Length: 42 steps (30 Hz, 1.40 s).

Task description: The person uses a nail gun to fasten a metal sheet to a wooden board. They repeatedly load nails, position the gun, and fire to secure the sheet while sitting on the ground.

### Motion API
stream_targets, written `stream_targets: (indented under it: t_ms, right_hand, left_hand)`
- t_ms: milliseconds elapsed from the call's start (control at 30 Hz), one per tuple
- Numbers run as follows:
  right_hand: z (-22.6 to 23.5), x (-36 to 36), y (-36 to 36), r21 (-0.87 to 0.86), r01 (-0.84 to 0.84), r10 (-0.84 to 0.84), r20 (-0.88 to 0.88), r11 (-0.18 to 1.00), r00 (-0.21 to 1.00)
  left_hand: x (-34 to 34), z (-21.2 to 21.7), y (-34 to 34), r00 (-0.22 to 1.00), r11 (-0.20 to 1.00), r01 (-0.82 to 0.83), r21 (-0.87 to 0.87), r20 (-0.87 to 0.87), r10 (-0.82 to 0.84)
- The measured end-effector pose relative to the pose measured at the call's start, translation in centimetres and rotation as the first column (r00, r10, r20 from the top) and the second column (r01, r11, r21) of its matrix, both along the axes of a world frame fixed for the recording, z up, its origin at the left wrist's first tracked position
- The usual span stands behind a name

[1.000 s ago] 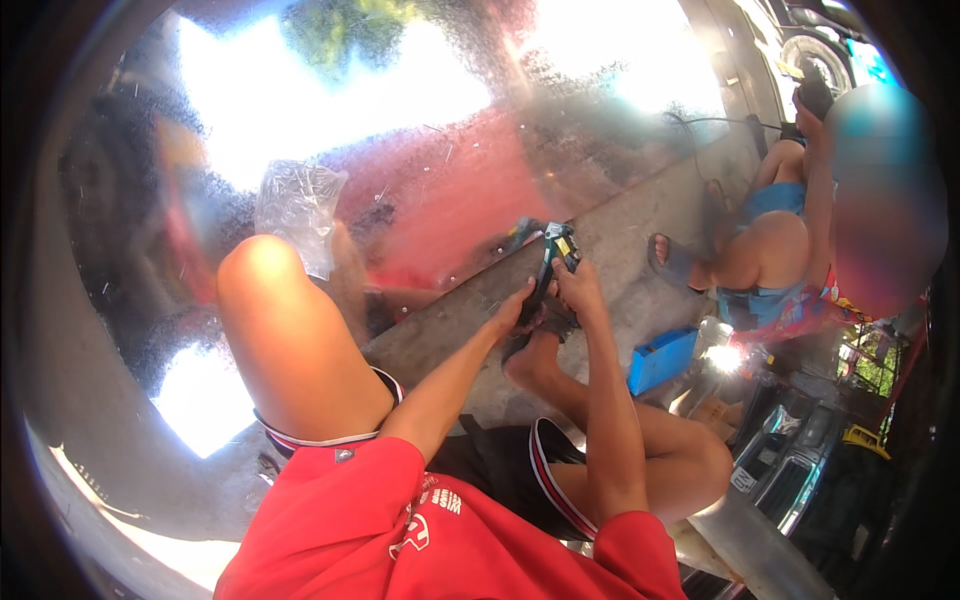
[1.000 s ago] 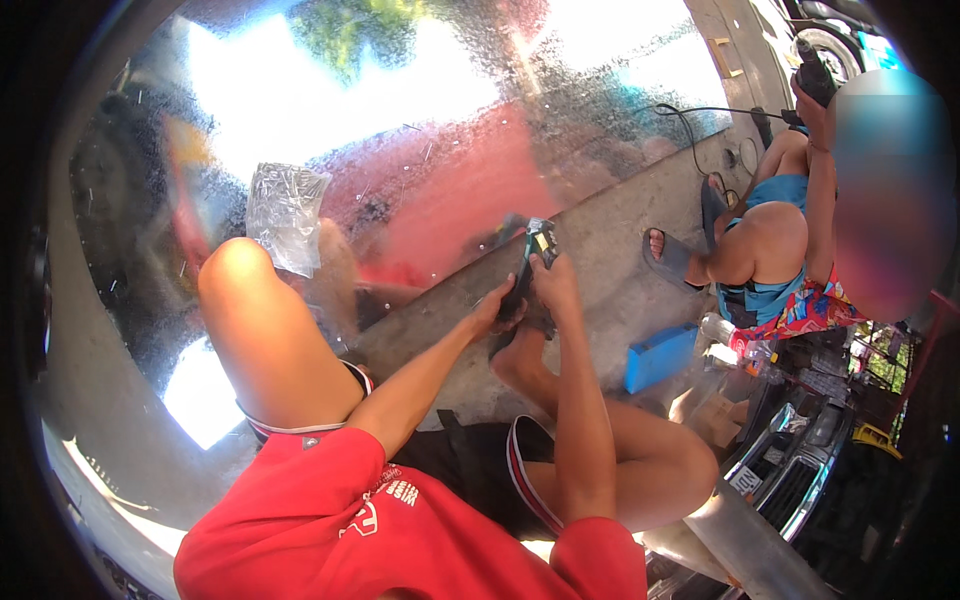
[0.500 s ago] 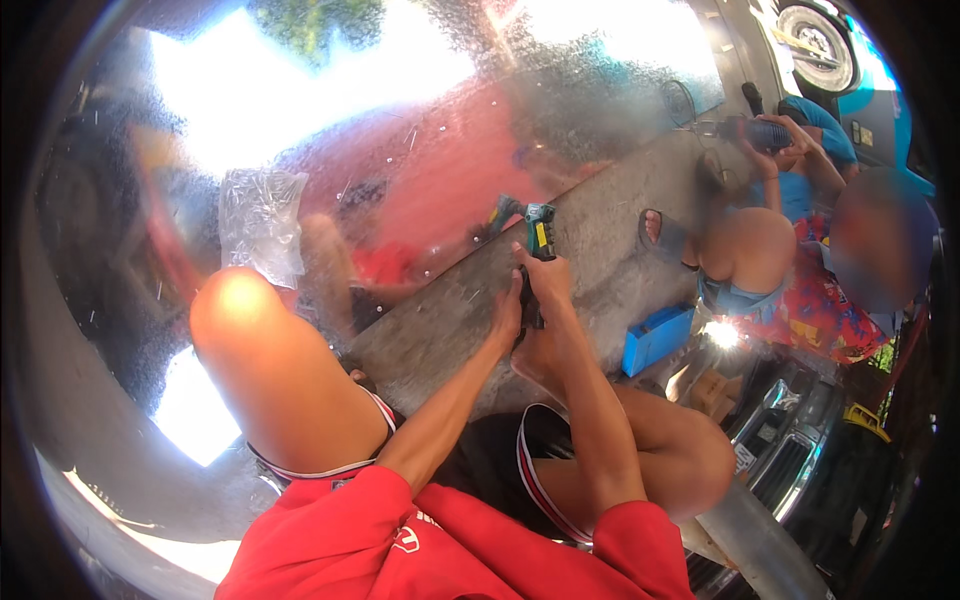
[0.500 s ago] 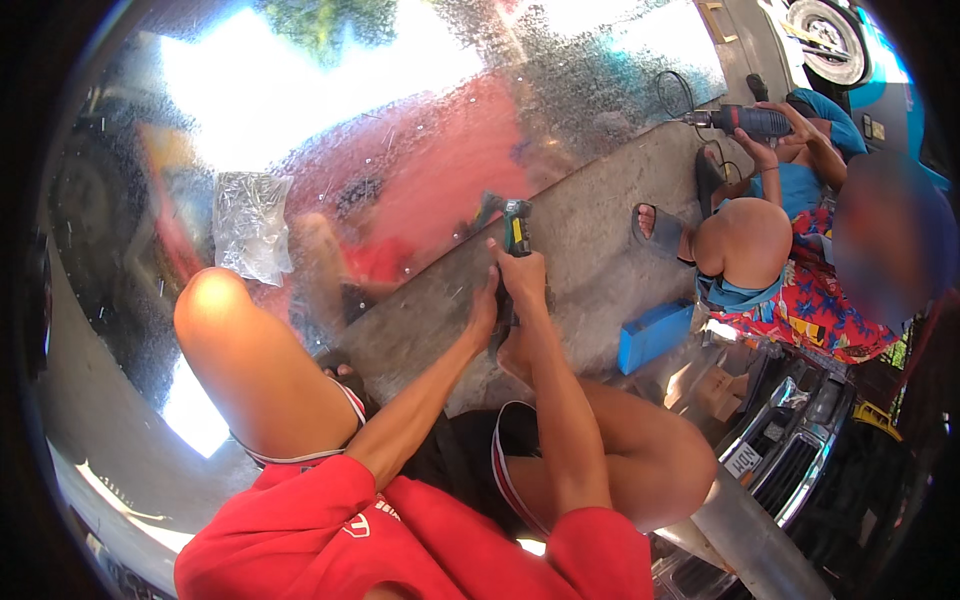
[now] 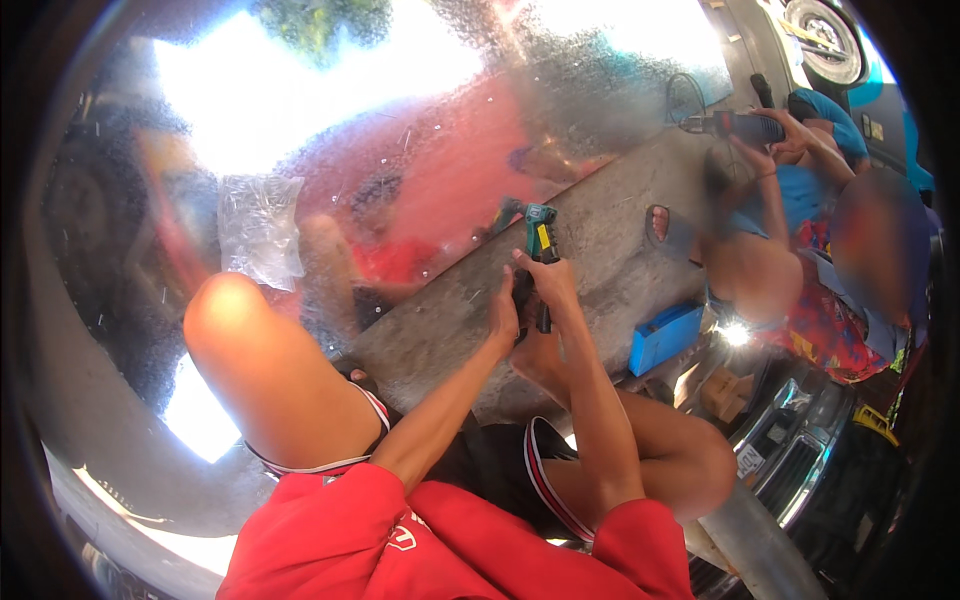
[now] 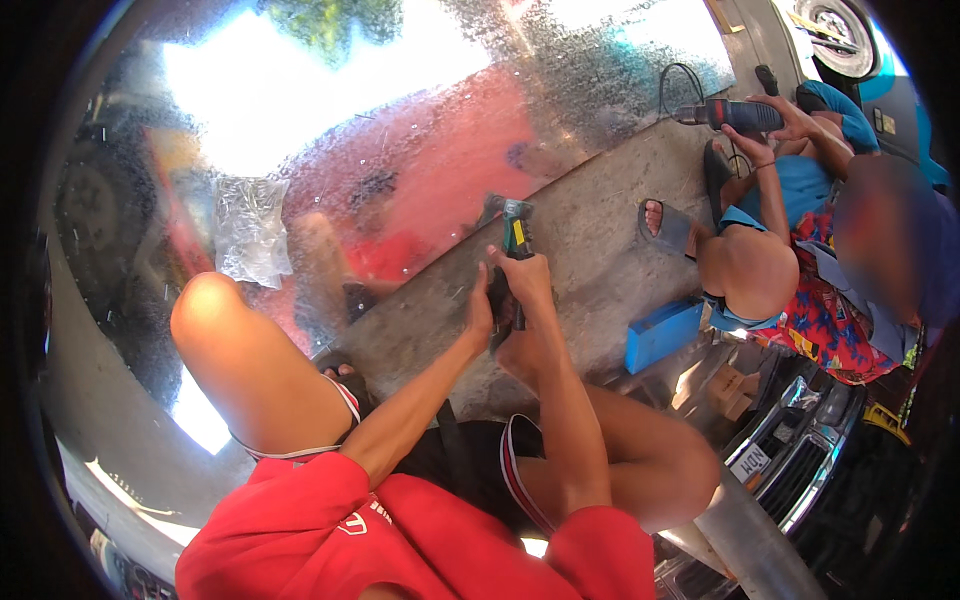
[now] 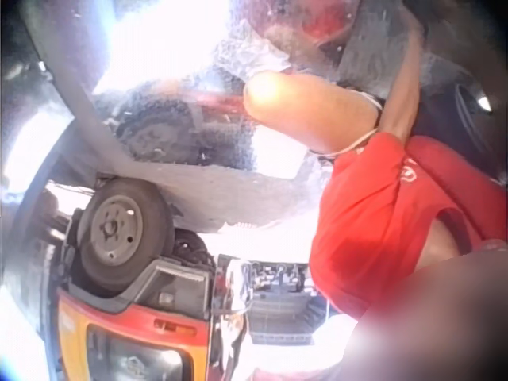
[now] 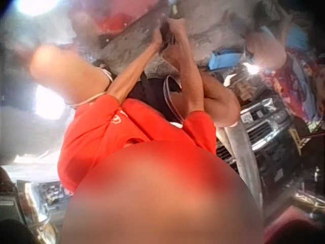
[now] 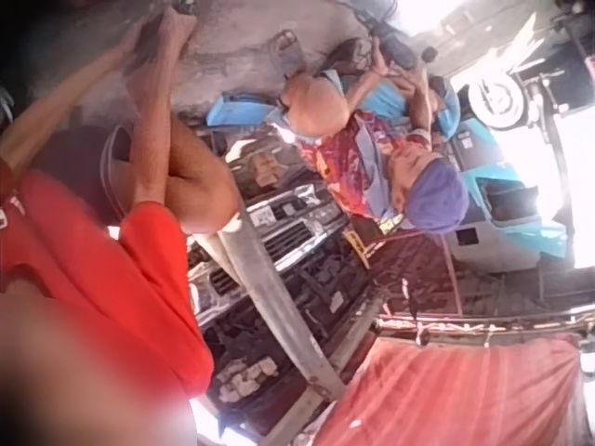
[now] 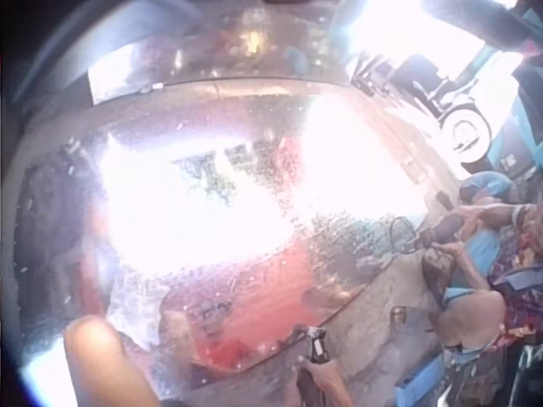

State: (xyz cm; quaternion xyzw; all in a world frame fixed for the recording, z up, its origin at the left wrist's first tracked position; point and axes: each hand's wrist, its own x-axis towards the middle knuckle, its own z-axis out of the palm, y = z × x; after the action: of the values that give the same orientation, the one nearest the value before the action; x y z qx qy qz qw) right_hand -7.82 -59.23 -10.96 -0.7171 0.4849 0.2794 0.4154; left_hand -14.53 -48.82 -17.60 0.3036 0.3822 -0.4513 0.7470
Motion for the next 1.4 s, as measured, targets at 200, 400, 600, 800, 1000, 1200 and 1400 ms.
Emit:
stream_targets:
  t_ms: [200, 400, 600, 800, 1000, 1200, 1400]
  right_hand:
    - [-2.9, -1.3, 0.7, -0.257, -0.060, 0.089, 0.101, 0.964, 0.991]
    - [-1.2, 0.2, 4.8, -0.388, -0.146, 0.190, 0.076, 0.910, 0.979]
    - [1.6, 2.1, -1.1, 0.124, 0.027, -0.034, 0.047, 0.992, 0.998]
    - [-2.3, -0.9, 0.6, -0.045, 0.028, -0.019, 0.195, 0.999, 0.981]
    - [-1.9, -0.2, 2.0, -0.302, -0.080, 0.126, 0.136, 0.950, 0.983]
    - [2.3, 2.3, -1.1, 0.164, 0.081, -0.083, 0.010, 0.983, 0.996]
    - [-2.5, -1.3, 0.7, -0.157, -0.038, 0.065, 0.165, 0.987, 0.984]
  left_hand:
    - [-0.5, -0.3, -1.3, 0.984, 0.983, -0.179, -0.040, 0.015, 0.180]
    - [-0.1, 0.2, -1.0, 0.969, 0.969, -0.248, -0.010, 0.003, 0.248]
    - [0.5, 1.4, -0.9, 0.996, 0.995, 0.039, 0.097, -0.089, -0.030]
    - [-0.6, -0.2, -1.6, 0.997, 0.974, 0.003, 0.225, 0.076, -0.021]
    - [-1.0, 1.4, -3.2, 0.990, 0.980, -0.140, 0.144, 0.021, 0.138]
    - [1.0, 1.7, -0.8, 0.980, 1.000, -0.001, 0.003, -0.197, 0.002]
    - [-1.3, -0.6, -3.0, 0.982, 0.977, -0.186, 0.103, 0.006, 0.187]
